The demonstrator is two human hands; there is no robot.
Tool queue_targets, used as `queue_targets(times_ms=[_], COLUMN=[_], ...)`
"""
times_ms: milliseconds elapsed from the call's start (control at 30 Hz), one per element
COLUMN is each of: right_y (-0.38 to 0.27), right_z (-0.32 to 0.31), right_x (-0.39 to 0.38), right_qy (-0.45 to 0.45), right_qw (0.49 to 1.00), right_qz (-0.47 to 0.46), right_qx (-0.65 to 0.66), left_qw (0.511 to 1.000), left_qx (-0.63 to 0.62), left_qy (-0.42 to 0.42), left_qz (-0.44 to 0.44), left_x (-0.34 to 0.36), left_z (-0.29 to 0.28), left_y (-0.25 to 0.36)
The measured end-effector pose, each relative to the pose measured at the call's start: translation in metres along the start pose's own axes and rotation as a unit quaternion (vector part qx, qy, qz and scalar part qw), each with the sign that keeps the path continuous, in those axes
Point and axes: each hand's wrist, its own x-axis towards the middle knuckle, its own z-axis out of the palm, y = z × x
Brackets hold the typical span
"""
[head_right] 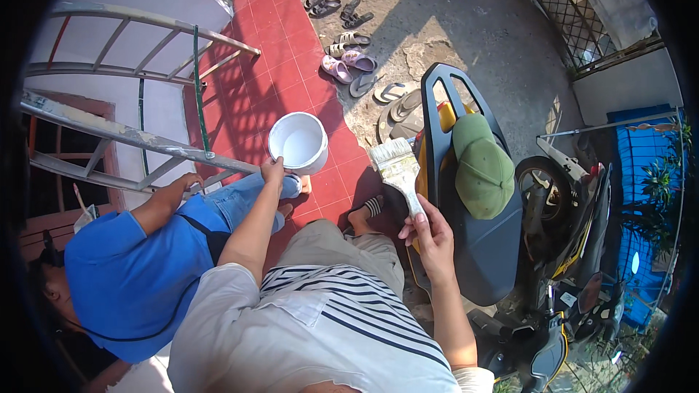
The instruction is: The person stirs paint in a bucket using a wooden stick, pours water from a small container into the bucket, and mixes the paint. The person then picks up the paint bucket and a brush and carries them away.
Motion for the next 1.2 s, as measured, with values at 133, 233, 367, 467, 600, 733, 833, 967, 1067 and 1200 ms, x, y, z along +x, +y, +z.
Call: queue_targets(times_ms=[133, 233, 367, 467, 600, 733, 833, 967, 1067, 1200], right_y=[-0.029, -0.037, -0.035, -0.041, -0.053, -0.072, -0.086, -0.105, -0.124, -0.151], right_z=[-0.014, -0.018, -0.015, -0.007, -0.002, 0.008, 0.016, 0.024, 0.028, 0.029], right_x=[0.023, 0.039, 0.061, 0.079, 0.108, 0.152, 0.199, 0.267, 0.323, 0.383], right_qy=[0.033, 0.04, 0.051, 0.048, 0.056, 0.086, 0.103, 0.145, 0.149, 0.157], right_qw=[0.999, 0.999, 0.999, 0.999, 0.998, 0.994, 0.993, 0.984, 0.981, 0.981], right_qz=[-0.016, -0.018, -0.004, 0.013, 0.011, 0.02, 0.007, 0.019, 0.004, -0.019], right_qx=[-0.022, -0.01, -0.003, 0.008, 0.035, 0.06, 0.055, 0.102, 0.122, 0.108], left_qw=[1.0, 1.0, 1.0, 1.0, 0.999, 0.998, 0.998, 0.996, 0.998, 0.998], left_qx=[-0.009, -0.003, 0.022, 0.005, -0.017, -0.035, -0.016, 0.028, 0.0, 0.033], left_qy=[0.006, 0.0, -0.009, -0.018, -0.029, -0.051, -0.055, -0.081, -0.064, -0.05], left_qz=[-0.007, -0.003, 0.005, -0.013, -0.02, -0.027, -0.017, -0.012, 0.0, 0.006], left_x=[0.009, 0.024, 0.04, 0.051, 0.086, 0.123, 0.156, 0.2, 0.234, 0.267], left_z=[0.0, 0.004, 0.031, 0.049, 0.068, 0.092, 0.104, 0.114, 0.121, 0.124], left_y=[0.023, 0.035, 0.057, 0.077, 0.102, 0.132, 0.154, 0.192, 0.226, 0.284])
